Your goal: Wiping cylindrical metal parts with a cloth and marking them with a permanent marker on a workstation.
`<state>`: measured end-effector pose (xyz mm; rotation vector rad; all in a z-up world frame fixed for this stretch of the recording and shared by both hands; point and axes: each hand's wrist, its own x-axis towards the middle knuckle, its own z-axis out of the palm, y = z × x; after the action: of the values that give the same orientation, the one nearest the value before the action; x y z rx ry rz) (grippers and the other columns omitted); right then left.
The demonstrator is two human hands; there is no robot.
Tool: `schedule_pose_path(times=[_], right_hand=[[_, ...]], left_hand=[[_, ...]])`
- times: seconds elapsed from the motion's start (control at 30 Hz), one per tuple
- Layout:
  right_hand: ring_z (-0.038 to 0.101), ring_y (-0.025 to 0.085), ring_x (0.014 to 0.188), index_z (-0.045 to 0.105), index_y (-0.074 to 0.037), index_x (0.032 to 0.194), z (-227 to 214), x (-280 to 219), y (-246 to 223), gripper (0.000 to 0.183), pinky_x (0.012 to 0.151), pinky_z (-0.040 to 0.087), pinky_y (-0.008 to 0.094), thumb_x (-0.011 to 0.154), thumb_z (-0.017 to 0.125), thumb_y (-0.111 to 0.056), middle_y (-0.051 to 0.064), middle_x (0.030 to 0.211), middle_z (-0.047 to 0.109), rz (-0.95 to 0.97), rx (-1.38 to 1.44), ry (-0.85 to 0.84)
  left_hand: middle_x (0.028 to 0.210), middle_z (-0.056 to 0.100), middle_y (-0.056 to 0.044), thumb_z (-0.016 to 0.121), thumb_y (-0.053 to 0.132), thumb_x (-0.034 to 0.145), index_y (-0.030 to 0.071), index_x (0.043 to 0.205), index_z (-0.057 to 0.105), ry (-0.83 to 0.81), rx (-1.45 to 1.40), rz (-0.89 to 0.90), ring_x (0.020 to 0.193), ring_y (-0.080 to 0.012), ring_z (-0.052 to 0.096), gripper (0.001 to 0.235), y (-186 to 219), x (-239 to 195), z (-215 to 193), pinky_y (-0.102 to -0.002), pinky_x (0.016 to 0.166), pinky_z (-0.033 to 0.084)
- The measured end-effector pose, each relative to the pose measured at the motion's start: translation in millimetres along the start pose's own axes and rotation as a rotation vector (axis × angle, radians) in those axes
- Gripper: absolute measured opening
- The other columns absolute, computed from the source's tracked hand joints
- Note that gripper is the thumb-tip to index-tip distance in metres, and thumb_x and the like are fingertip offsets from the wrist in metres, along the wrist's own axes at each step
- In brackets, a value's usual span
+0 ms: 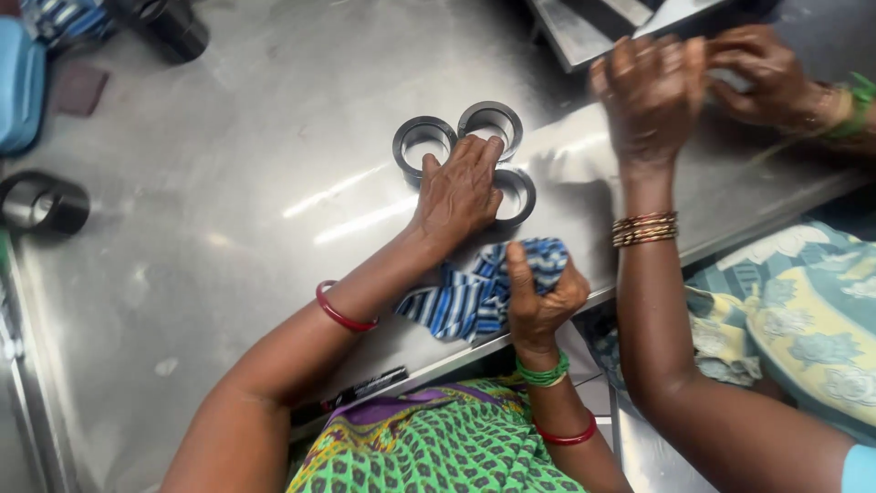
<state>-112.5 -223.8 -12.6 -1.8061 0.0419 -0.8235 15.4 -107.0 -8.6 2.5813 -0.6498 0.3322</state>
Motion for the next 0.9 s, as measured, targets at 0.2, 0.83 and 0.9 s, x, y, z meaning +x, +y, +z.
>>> schedule_pose_path(times=[0.2, 0.83, 0.9], right_hand=[[0.060, 0.010, 0.062, 0.068, -0.003, 0.083, 1.1, -2.3, 10.4, 0.027, 0.061, 0.046, 0.028, 0.102, 0.074, -0.021, 0.002, 0.072, 0.068, 0.067, 0.051, 0.007], [0.047, 0.031, 0.142, 0.069, -0.006, 0.111, 117.6, -21.1, -120.2, 0.022, 0.111, 0.037, 0.048, 0.091, 0.069, -0.016, 0.011, 0.132, 0.065, -0.725, -0.063, -1.296], [0.042, 0.032, 0.145, 0.069, -0.005, 0.113, 131.1, -37.8, -120.5, 0.028, 0.111, 0.034, 0.052, 0.092, 0.068, -0.023, 0.012, 0.133, 0.064, -0.829, -0.150, -1.292]], left_hand=[[0.114, 0.058, -0.013, 0.061, 0.008, 0.090, 0.004, 0.123, 0.053, -0.039, 0.025, -0.011, 0.113, -0.0280, 0.057, 0.035, -44.1, -74.4, -29.4, -0.048, 0.085, 0.047], [0.112, 0.069, -0.008, 0.061, -0.005, 0.099, 0.004, 0.113, 0.064, 0.765, -0.444, -0.619, 0.098, -0.0173, 0.073, 0.017, -54.8, -279.6, -177.9, -0.031, 0.084, 0.059], [0.109, 0.070, -0.008, 0.062, -0.005, 0.100, 0.004, 0.113, 0.064, 0.749, -0.408, -0.595, 0.098, -0.0179, 0.073, 0.016, -51.7, -281.8, -176.4, -0.031, 0.084, 0.058]])
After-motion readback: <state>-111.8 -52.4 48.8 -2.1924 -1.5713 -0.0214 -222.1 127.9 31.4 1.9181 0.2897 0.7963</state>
